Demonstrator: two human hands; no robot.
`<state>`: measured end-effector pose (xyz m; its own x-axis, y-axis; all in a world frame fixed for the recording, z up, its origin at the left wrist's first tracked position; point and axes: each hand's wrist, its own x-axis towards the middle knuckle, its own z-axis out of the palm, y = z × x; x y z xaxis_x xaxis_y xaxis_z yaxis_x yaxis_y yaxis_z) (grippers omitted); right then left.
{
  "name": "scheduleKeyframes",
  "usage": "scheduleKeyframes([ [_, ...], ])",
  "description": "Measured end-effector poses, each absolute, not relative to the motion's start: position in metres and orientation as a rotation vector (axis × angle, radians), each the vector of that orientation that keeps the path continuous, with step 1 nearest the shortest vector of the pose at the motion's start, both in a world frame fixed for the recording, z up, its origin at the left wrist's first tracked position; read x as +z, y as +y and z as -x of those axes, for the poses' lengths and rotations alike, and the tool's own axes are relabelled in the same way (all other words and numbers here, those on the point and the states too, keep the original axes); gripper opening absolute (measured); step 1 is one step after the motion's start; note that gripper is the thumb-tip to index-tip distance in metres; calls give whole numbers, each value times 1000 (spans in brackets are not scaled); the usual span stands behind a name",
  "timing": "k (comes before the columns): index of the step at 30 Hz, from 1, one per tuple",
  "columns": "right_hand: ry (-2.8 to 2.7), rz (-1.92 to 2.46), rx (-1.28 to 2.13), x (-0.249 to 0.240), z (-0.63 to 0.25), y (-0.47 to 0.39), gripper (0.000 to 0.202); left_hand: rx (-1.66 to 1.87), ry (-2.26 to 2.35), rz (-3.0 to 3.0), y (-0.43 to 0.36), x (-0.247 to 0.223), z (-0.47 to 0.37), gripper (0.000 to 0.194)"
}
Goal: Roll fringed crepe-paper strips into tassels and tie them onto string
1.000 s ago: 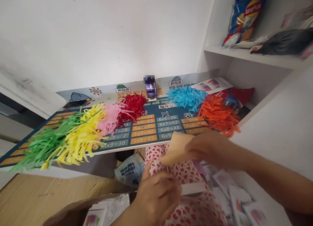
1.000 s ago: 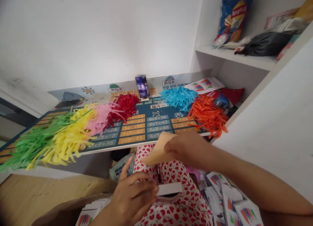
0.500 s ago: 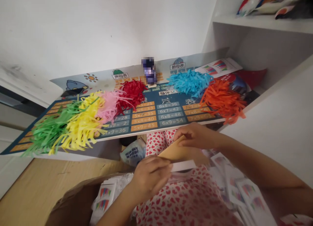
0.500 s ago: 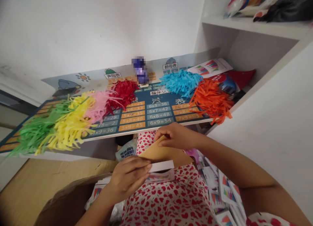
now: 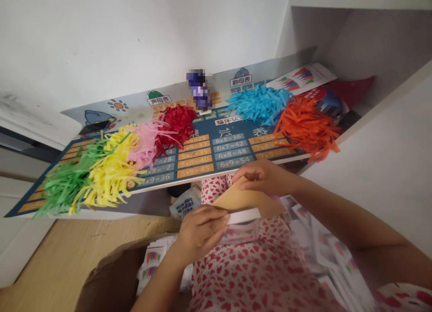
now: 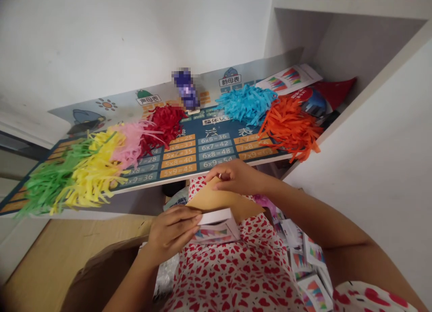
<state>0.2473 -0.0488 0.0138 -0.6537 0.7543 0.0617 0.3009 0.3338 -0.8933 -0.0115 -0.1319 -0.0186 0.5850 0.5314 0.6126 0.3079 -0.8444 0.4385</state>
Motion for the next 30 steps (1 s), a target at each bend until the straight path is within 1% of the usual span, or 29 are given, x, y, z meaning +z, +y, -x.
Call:
scheduleKeyframes([
  [4, -2115, 923, 1328, 8, -246, -44, 30, 1121, 700, -2513, -127, -22, 15, 35],
  [8, -2116, 831, 1255, 3, -243, -40, 25, 1105, 714, -2519, -126, -23, 17, 36],
  [10, -2159, 794, 1121, 2, -240, -40, 22, 1101, 724, -2517, -126, -22, 17, 35],
  [14, -2250, 724, 738, -2, -238, -42, 20, 1105, 732, -2495, -126, -20, 16, 36],
  [23, -2308, 643, 496, -14, -242, -39, 22, 1111, 719, -2467, -126, -23, 17, 34],
  [27, -2277, 549, 517, -17, -246, -34, 18, 1114, 733, -2467, -127, -25, 19, 34],
  [29, -2221, 521, 681, -18, -250, -35, 16, 1116, 744, -2468, -126, -26, 20, 33],
  [30, -2135, 537, 795, -18, -252, -39, 19, 1118, 749, -2466, -126, -26, 20, 32],
])
